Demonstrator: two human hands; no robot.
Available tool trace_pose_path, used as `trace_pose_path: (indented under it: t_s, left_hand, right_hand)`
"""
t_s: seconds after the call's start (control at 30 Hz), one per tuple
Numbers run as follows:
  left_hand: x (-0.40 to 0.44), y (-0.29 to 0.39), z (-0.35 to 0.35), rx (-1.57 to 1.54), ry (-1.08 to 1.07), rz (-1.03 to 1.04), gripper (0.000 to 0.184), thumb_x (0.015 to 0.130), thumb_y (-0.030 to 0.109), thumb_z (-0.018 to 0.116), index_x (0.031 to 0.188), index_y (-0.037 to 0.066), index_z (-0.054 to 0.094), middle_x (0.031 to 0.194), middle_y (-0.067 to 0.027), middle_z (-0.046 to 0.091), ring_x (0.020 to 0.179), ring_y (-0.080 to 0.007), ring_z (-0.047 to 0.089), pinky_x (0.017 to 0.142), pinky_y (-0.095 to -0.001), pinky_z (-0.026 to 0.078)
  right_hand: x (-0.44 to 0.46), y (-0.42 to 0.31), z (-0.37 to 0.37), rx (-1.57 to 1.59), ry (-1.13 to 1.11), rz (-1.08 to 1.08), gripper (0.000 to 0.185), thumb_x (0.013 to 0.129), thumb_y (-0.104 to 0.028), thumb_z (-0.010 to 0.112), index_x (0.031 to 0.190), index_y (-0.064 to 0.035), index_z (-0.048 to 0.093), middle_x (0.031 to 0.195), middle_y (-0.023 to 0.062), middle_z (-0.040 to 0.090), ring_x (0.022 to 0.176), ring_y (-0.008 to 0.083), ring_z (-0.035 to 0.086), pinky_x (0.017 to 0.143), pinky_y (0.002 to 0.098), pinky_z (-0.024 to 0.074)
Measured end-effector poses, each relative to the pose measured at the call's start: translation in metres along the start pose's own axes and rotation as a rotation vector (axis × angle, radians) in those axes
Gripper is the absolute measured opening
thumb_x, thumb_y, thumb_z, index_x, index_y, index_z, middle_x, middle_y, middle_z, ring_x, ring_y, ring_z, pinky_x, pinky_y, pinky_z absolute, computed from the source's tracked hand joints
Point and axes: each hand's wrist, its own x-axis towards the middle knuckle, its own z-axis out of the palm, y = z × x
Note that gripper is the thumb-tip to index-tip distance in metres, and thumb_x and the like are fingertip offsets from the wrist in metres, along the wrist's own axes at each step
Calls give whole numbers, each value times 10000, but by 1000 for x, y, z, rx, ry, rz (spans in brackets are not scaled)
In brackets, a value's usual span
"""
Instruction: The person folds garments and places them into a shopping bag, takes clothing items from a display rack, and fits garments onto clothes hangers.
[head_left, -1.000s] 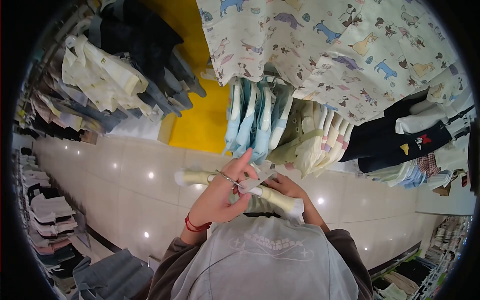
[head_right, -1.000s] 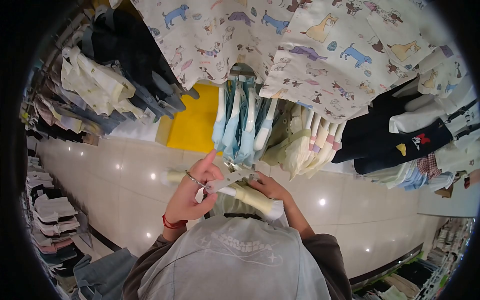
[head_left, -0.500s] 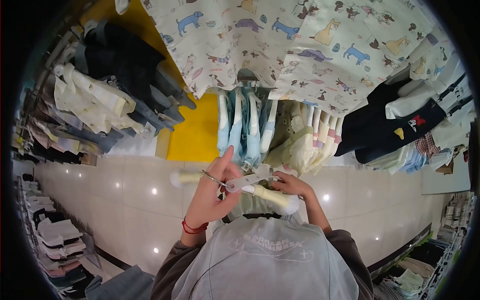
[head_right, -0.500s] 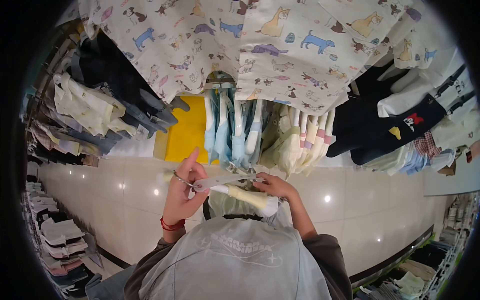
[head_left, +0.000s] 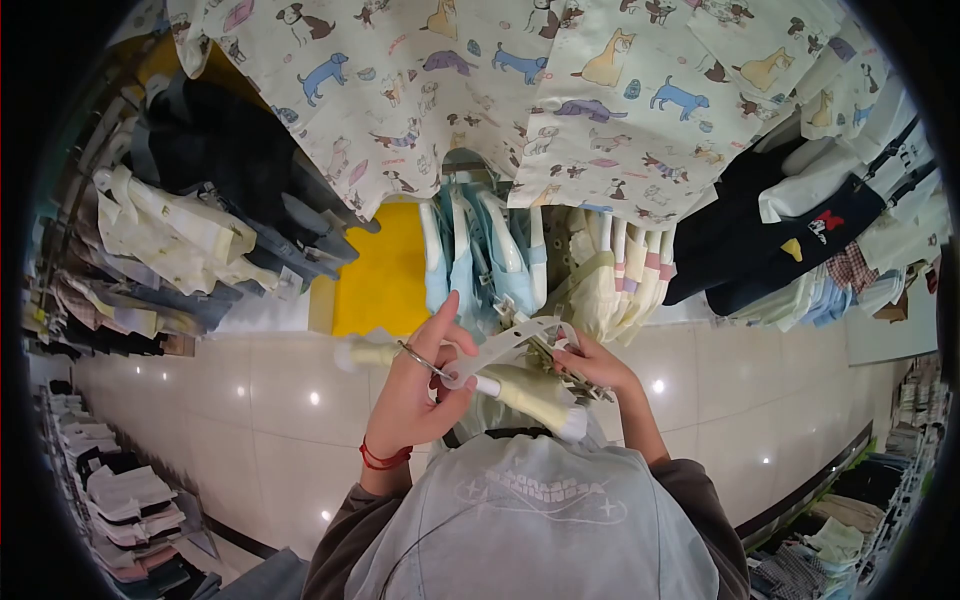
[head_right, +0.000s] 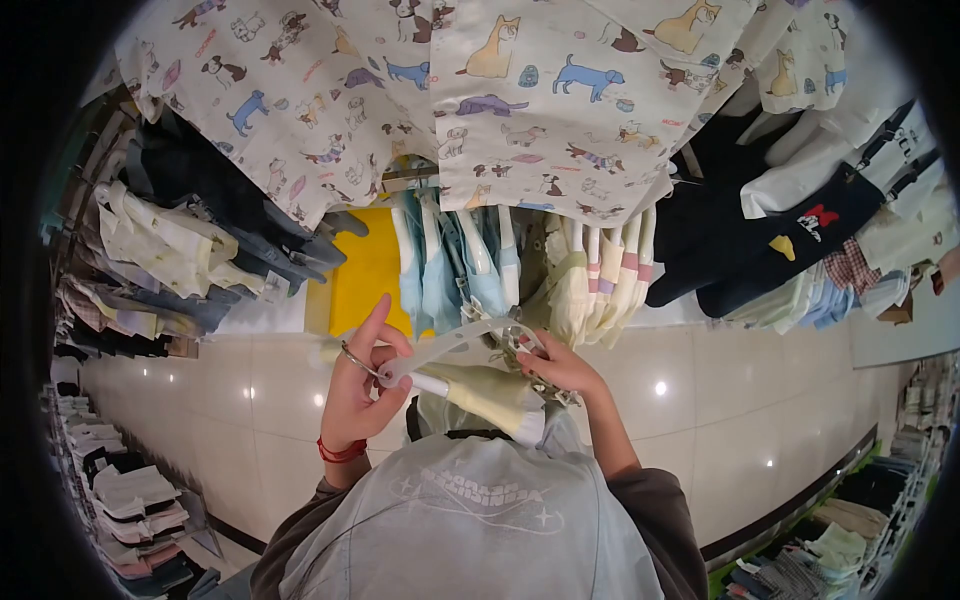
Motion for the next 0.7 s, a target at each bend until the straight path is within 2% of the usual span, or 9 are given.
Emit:
trace_pose_path:
  t_s: [0.1,0.2,0.3,0.4,0.5,0.6,0.7]
  left_hand:
    - [3,-2,3,-29,-2,-6,753,763,-48,562,1418,38,201,965,-59,558,541,-52,378,511,-175,350]
    - [4,-1,1,-19,-58,-51,736,786,-54,553,1414,-6,172,938,-96,590,666,-65,502,588,-169,360]
    - [3,-5,6,-11,-42,-21,731,798,7,611,1412,33,213,807,-29,626,593,-91,509,606,-212,418]
    - [3,9,4,23,-151,-90,729,800,29,624,1408,28,221,740,-28,620,616,-113,539,627,-226,432]
    - [7,12,5,89,-233,-93,695,801,51,630,1388,15,260,712,-34,600,600,-120,528,611,-233,425]
    - [12,5,9,84,-264,-77,664,801,75,637,1364,2,291,682,-41,575,586,-139,515,600,-245,417]
    - [13,4,14,71,-324,-146,650,810,98,634,1354,-3,293,674,-46,561,577,-156,505,589,-257,408]
  right_hand:
    - [-4,-5,-1,114,12,-40,418,895,-244,549,1211,-27,384,801,60,590,736,108,542,679,241,423]
    - [-3,-2,-3,236,37,-7,416,890,-217,554,1218,-35,373,786,60,585,731,109,542,674,240,426]
    - [-6,-3,0,332,81,27,419,882,-196,563,1220,-37,372,808,64,584,746,113,547,674,242,428]
    - [-7,0,3,337,115,-3,432,876,-199,571,1227,-44,371,853,69,582,784,119,551,691,241,433]
    - [-14,-7,8,390,173,61,489,865,-185,584,1263,-57,331,913,89,584,831,131,556,718,242,436]
    - [-26,-18,14,442,162,-7,580,845,-148,597,1314,-73,264,950,111,587,851,149,563,745,241,438]
    - [-38,-25,11,567,112,-5,667,824,-124,607,1352,-92,200,989,133,583,861,163,568,753,245,442]
